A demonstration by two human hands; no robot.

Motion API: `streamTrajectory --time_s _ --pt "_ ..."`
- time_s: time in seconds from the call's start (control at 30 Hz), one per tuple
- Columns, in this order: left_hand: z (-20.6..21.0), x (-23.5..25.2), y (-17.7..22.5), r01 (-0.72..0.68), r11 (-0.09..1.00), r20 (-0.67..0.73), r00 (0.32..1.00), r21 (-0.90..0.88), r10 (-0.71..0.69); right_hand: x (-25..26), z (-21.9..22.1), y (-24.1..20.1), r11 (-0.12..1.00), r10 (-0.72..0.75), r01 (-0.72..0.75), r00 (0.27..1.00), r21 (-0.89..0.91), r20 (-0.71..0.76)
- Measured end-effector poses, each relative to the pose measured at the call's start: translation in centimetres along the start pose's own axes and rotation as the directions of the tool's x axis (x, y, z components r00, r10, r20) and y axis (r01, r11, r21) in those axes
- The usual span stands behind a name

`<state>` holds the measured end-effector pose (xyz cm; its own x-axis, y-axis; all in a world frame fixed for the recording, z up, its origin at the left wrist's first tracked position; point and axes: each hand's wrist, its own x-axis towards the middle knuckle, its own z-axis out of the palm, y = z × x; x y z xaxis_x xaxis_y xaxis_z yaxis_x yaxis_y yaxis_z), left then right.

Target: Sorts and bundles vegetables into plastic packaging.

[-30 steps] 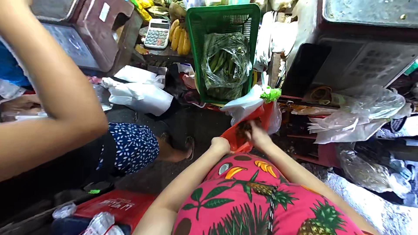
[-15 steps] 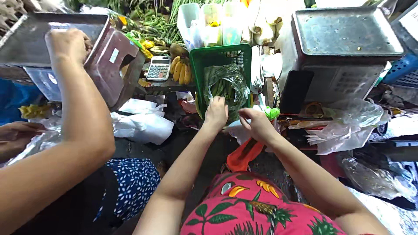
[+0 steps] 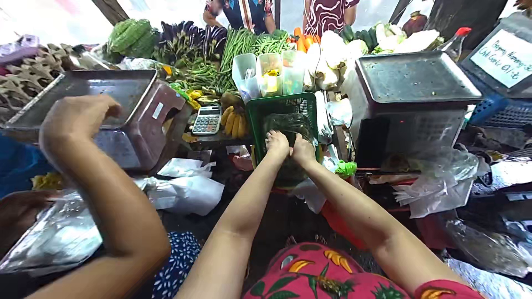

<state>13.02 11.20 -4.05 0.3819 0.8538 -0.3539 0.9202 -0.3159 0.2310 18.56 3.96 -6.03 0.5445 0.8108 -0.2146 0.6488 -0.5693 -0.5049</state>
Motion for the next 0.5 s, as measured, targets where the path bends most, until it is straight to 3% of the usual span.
streamTrajectory --time_s 0.2,0.37,0.5 --pt "0.9 0.3 -0.5 -0.057 0.998 -0.087 0.995 0.009 0.057 -0.3 -0.2 0.9 0.996 0.006 -0.013 0.997 0.086 0.081" --pt "-0.5 0.9 -0.3 -0.053 0.998 -0.035 0.998 0.022 0.054 -0.9 -0.7 1.7 0.912 -0.014 -0.029 0.995 0.41 0.103" --pt "-0.2 0.3 0.7 -0.043 0.999 -0.028 0.999 0.027 0.044 -1.6 -0.9 2.1 0.862 -0.031 -0.045 0.99 0.505 0.14"
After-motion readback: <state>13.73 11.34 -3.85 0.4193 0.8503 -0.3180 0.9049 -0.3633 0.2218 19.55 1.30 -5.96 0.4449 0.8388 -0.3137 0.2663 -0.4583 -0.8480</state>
